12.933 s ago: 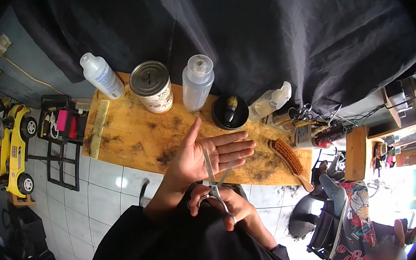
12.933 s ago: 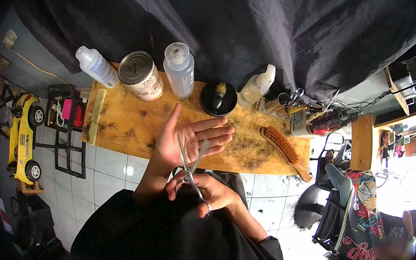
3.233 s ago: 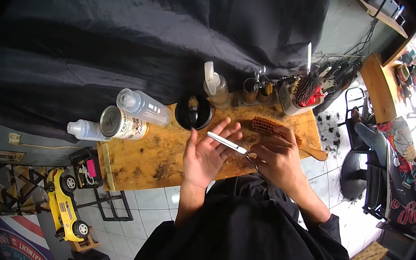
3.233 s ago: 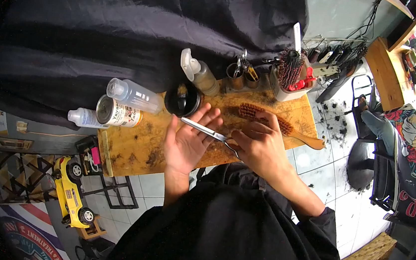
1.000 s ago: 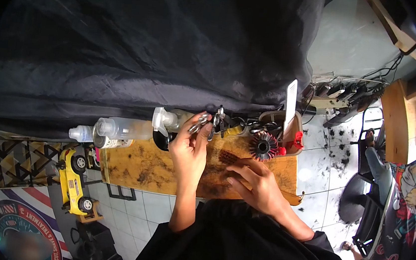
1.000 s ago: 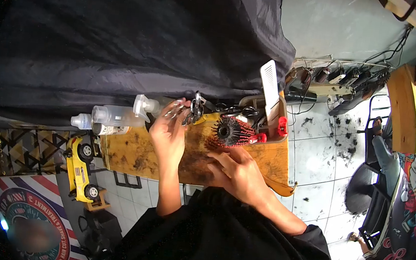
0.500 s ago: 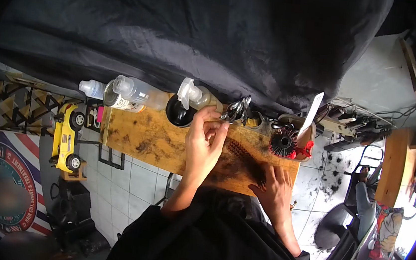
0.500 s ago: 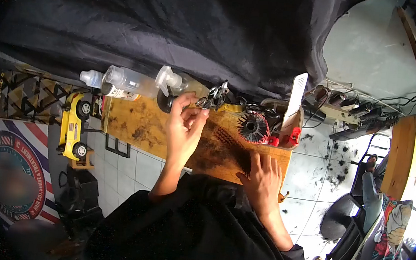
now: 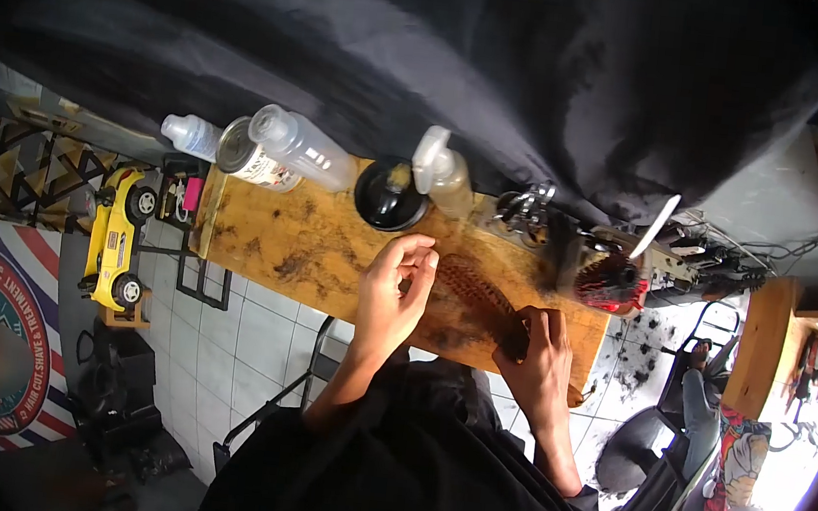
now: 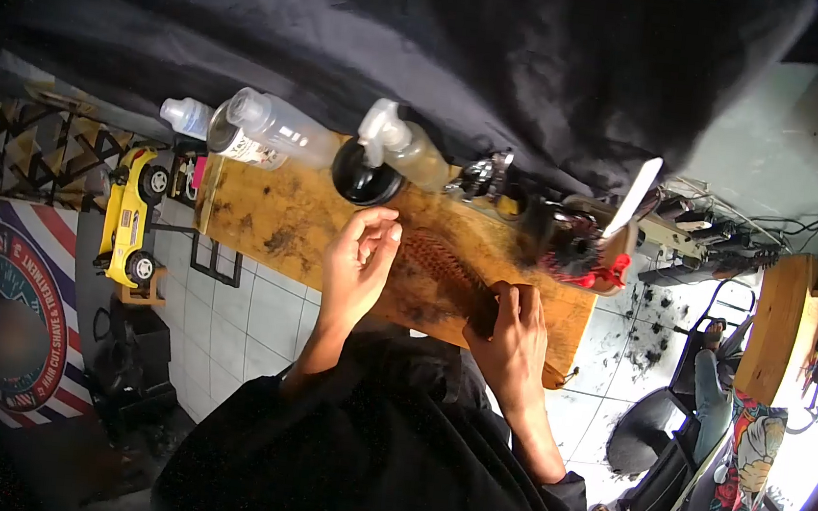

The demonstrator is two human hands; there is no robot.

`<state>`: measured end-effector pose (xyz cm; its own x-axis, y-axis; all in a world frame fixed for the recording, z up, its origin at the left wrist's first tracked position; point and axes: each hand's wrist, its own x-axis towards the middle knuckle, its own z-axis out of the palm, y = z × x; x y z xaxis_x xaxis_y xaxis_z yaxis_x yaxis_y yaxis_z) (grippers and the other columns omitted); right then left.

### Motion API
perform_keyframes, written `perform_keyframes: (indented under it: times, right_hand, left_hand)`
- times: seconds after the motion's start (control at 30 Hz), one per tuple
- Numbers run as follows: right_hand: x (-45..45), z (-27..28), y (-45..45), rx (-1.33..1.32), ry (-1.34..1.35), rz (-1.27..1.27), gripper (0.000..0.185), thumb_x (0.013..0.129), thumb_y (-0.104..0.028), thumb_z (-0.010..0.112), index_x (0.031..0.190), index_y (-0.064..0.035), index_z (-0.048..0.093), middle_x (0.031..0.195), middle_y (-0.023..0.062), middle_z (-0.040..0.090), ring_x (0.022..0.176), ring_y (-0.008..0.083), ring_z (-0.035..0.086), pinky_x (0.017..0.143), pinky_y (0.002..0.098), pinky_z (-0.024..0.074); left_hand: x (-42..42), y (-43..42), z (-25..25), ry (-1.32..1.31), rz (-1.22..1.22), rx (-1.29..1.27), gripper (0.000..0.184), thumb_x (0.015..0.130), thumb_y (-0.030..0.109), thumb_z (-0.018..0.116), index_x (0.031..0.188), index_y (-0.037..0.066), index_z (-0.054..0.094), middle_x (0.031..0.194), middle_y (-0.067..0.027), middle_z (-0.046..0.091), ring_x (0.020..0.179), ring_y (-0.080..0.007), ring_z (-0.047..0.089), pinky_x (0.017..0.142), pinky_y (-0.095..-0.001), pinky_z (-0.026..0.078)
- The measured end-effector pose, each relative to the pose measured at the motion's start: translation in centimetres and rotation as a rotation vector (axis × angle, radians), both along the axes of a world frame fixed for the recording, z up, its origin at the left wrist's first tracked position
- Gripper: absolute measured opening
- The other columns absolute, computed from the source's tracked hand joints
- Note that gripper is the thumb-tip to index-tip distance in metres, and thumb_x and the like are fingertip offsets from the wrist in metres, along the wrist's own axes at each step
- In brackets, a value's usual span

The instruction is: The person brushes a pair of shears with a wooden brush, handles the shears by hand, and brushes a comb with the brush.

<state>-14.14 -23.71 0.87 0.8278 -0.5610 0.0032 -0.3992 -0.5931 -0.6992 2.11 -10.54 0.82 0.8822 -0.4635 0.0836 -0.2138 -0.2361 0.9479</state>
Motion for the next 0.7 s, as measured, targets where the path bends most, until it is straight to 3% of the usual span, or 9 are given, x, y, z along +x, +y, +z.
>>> perform_keyframes:
  times: [0.13,0.27,0.3,0.33,0.4,0.53,0.6,0.63,0.7]
  right_hand:
    - [2.7,1.2,2.5,0.075,0.127,0.052,0.057,0.065,-0.008,0.075,0.115,-0.0072,0.048,0.104,0.0179,0.063,0.090,0.0373,0.063,0.072,0.0442,0.0510]
    - [6.8,1.8,6.4,-0.008,0.093,0.130,0.060,0.070,-0.014,0.077,0.121,-0.0071,0.047,0.102,0.0178,0.063,0.082,0.0382,0.065,0.066,0.0450,0.0515]
    - [8.1,2.2,7.6,-0.048,0.047,0.152,0.063,0.071,-0.014,0.076,0.125,-0.0076,0.046,0.102,0.0176,0.063,0.083,0.0375,0.065,0.067,0.0442,0.0520]
    - [9.4,2.5,9.0,-0.087,0.007,0.171,0.065,0.073,-0.015,0.075,0.129,-0.0082,0.044,0.102,0.0174,0.062,0.084,0.0368,0.065,0.067,0.0433,0.0524]
    - [11.9,2.8,11.8,-0.122,0.025,0.218,0.067,0.075,-0.013,0.072,0.135,-0.0066,0.041,0.104,0.0183,0.062,0.085,0.0363,0.065,0.069,0.0423,0.0524]
    - [16.7,2.6,17.2,0.034,-0.068,0.271,0.060,0.075,-0.006,0.066,0.131,0.0002,0.045,0.105,0.0220,0.058,0.092,0.0400,0.061,0.075,0.0416,0.0508]
    - [19.1,1.7,19.7,-0.074,-0.101,0.312,0.052,0.072,-0.002,0.061,0.122,0.0043,0.050,0.099,0.0230,0.059,0.085,0.0386,0.061,0.072,0.0394,0.0490]
    - [20.4,2.0,21.1,-0.074,-0.099,0.317,0.049,0.070,0.000,0.058,0.118,0.0052,0.050,0.098,0.0237,0.058,0.081,0.0390,0.060,0.070,0.0393,0.0482]
    - [22.3,2.0,23.8,-0.047,-0.082,0.286,0.049,0.070,0.000,0.058,0.118,0.0046,0.049,0.097,0.0242,0.058,0.079,0.0396,0.060,0.070,0.0401,0.0479]
  left_hand:
    - [1.9,3.2,0.0,0.031,0.031,-0.035,0.025,0.093,0.014,0.061,0.115,0.003,0.057,0.099,-0.0077,0.063,0.085,-0.0118,0.061,0.072,-0.0273,0.050]
    - [4.6,7.4,0.3,0.300,-0.076,0.047,0.040,0.094,0.021,0.061,0.128,0.005,0.050,0.100,-0.0042,0.059,0.081,-0.0100,0.059,0.072,-0.0253,0.048]
    - [5.4,8.2,0.6,0.370,-0.099,-0.076,0.040,0.097,0.020,0.055,0.133,0.003,0.045,0.109,-0.0015,0.059,0.092,-0.0065,0.055,0.079,-0.0218,0.046]
    - [6.4,9.3,0.9,0.412,-0.101,-0.138,0.043,0.096,0.016,0.057,0.135,0.004,0.043,0.110,-0.0026,0.059,0.090,-0.0070,0.057,0.079,-0.0216,0.047]
    - [8.9,12.4,0.6,0.337,-0.094,-0.128,0.045,0.093,0.011,0.060,0.134,0.003,0.043,0.112,-0.0045,0.058,0.092,-0.0082,0.058,0.078,-0.0217,0.048]
    - [14.4,19.4,-0.8,0.368,-0.096,-0.386,0.043,0.092,0.010,0.062,0.132,0.004,0.046,0.113,-0.0046,0.058,0.093,-0.0072,0.058,0.072,-0.0189,0.047]
    - [16.6,23.1,-0.7,0.323,-0.090,-0.269,0.040,0.092,0.011,0.062,0.129,0.003,0.048,0.110,-0.0048,0.060,0.092,-0.0067,0.059,0.070,-0.0181,0.046]
    - [17.5,24.8,-0.1,0.288,-0.071,-0.210,0.039,0.092,0.014,0.063,0.127,0.003,0.051,0.099,-0.0049,0.064,0.087,-0.0061,0.059,0.068,-0.0186,0.046]
    - [18.8,28.2,-0.9,0.022,0.106,-0.044,0.030,0.089,0.019,0.067,0.112,0.003,0.056,0.086,-0.0050,0.064,0.077,-0.0075,0.059,0.062,-0.0205,0.046]
